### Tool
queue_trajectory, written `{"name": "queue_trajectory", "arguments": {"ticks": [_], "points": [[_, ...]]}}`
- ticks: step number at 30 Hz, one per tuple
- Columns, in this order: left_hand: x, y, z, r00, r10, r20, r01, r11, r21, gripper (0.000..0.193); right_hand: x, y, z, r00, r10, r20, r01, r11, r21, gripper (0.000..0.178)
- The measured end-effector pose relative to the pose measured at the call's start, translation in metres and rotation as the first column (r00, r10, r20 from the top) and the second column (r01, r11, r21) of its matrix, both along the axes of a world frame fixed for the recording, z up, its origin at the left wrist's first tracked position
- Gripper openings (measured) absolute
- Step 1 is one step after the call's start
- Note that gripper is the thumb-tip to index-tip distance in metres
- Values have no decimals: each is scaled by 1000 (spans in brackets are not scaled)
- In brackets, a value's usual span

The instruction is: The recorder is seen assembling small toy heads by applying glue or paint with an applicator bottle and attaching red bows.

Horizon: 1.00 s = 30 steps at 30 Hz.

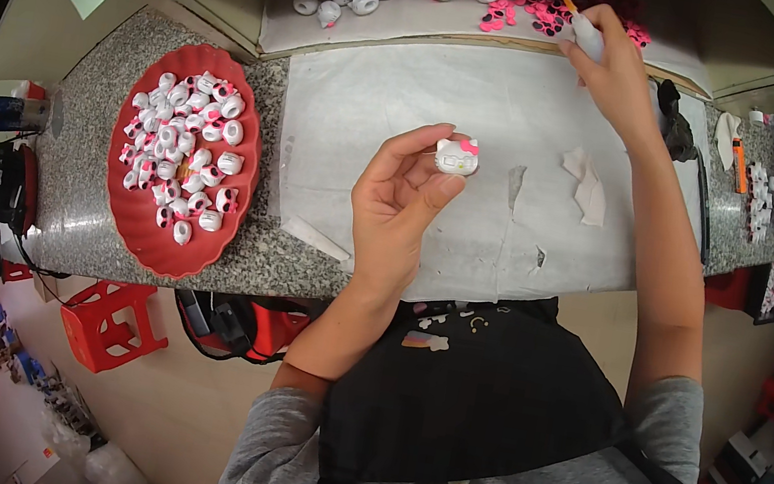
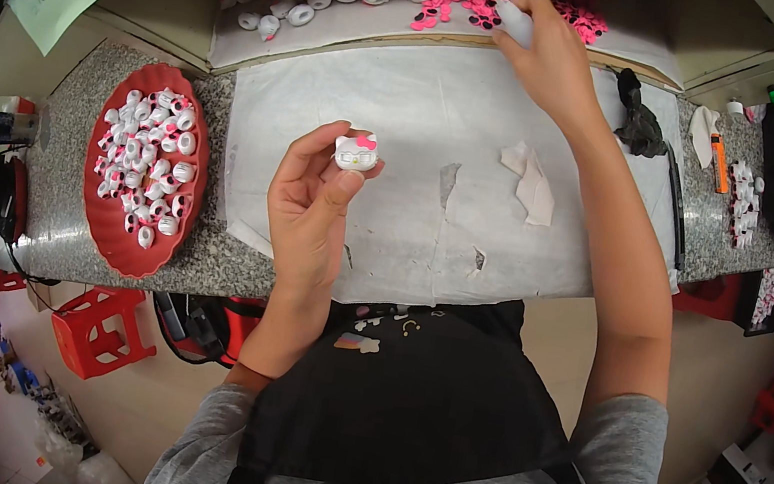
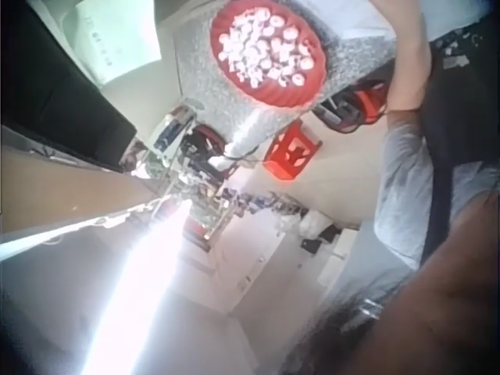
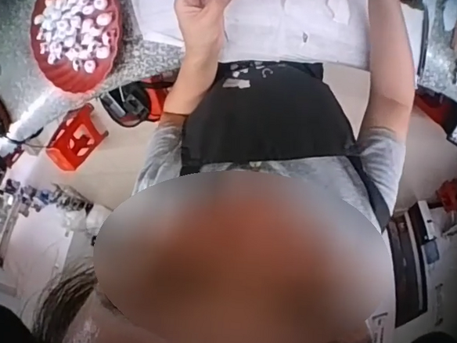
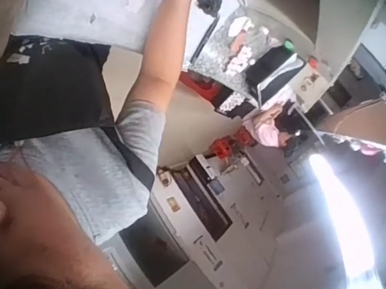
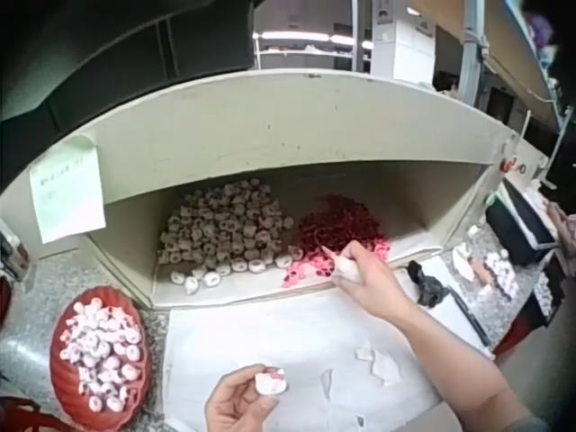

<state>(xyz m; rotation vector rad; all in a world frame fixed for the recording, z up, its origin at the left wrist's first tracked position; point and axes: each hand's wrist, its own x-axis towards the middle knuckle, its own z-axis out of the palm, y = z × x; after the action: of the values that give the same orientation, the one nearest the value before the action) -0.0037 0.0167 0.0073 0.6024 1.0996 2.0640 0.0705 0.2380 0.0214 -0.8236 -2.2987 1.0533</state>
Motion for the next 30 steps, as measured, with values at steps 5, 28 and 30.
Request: {"name": "queue_trajectory", "arguments": {"ticks": [5, 28, 30], "points": [[-1, -2, -1, 1000, 0, 20, 0, 1000, 4, 32, -18, 9, -19, 987, -101, 128, 19, 850, 526, 23], [9, 7, 0, 849, 76, -523, -147, 984, -96, 29, 39, -121, 12, 906, -52, -419, -266, 700, -663, 11], [9, 8, -1, 836, 81, -543, -147, 986, -78, 30, 38, -123, 10, 902, -68, -425, -257, 708, -657, 11]]}}
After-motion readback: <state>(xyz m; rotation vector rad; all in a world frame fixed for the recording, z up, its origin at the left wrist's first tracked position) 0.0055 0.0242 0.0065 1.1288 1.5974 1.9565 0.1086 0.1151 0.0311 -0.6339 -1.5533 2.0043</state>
